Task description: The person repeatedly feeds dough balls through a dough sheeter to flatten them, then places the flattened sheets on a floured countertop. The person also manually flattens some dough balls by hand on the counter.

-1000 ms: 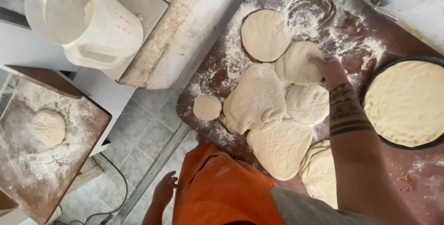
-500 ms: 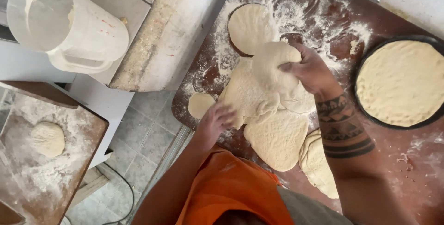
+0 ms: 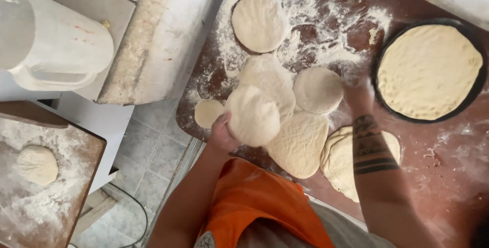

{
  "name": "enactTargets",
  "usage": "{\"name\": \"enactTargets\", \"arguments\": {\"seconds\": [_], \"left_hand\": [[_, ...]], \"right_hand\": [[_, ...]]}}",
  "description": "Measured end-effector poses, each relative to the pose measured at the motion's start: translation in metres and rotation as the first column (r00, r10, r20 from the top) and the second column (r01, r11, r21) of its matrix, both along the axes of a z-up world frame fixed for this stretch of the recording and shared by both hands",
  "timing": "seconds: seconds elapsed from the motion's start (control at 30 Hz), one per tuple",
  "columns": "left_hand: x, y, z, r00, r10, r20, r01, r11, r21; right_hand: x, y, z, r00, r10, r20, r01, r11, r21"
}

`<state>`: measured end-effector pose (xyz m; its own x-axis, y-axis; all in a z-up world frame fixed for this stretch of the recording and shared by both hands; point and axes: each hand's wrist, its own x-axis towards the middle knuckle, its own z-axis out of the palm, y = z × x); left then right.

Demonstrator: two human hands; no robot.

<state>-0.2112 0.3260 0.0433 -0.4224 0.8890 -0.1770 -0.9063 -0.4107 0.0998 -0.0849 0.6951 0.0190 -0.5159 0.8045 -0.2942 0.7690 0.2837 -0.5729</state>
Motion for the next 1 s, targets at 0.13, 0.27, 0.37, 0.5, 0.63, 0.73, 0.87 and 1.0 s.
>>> {"name": "enactTargets", "arguments": {"seconds": [0.13,0.27,0.37,0.5,0.63,0.73,0.87,1.0], "left_hand": [[0.005,-0.047,0.015,0.996,-0.016,-0.083,0.021,0.998,0.062],[0.013,-0.097,0.014,0.994,0.097,0.045,-0.095,0.995,-0.035],[0.017,-0.15,-0.009,0.973,0.181,0.142,-0.158,0.974,-0.164],[0.025,-0.229,-0.035,0.923,0.371,0.104,-0.359,0.926,-0.119],[0.039,-0.339,0.002,0.801,0.593,-0.085,-0.597,0.802,-0.02],[0.048,-0.434,-0.001,0.697,0.714,-0.071,-0.717,0.69,-0.103],[0.056,-0.559,-0.001,0.525,0.849,-0.065,-0.851,0.521,-0.069],[0.041,-0.688,-0.013,0.34,0.929,-0.143,-0.939,0.326,-0.112]], "right_hand": [[0.006,-0.01,-0.068,0.982,-0.19,-0.014,0.183,0.961,-0.208],[-0.019,-0.023,-0.037,0.929,0.352,0.117,-0.343,0.935,-0.092],[-0.009,0.02,-0.059,0.902,0.421,0.096,-0.387,0.888,-0.25],[-0.091,0.053,-0.073,0.853,0.52,0.053,-0.455,0.789,-0.412],[-0.175,-0.022,-0.052,0.643,0.761,0.091,-0.721,0.641,-0.263],[-0.2,-0.127,-0.02,0.523,0.841,0.138,-0.831,0.539,-0.136],[-0.181,-0.338,0.061,0.411,0.875,0.257,-0.905,0.424,0.003],[-0.17,-0.565,0.133,0.351,0.865,0.359,-0.936,0.327,0.128]]}}
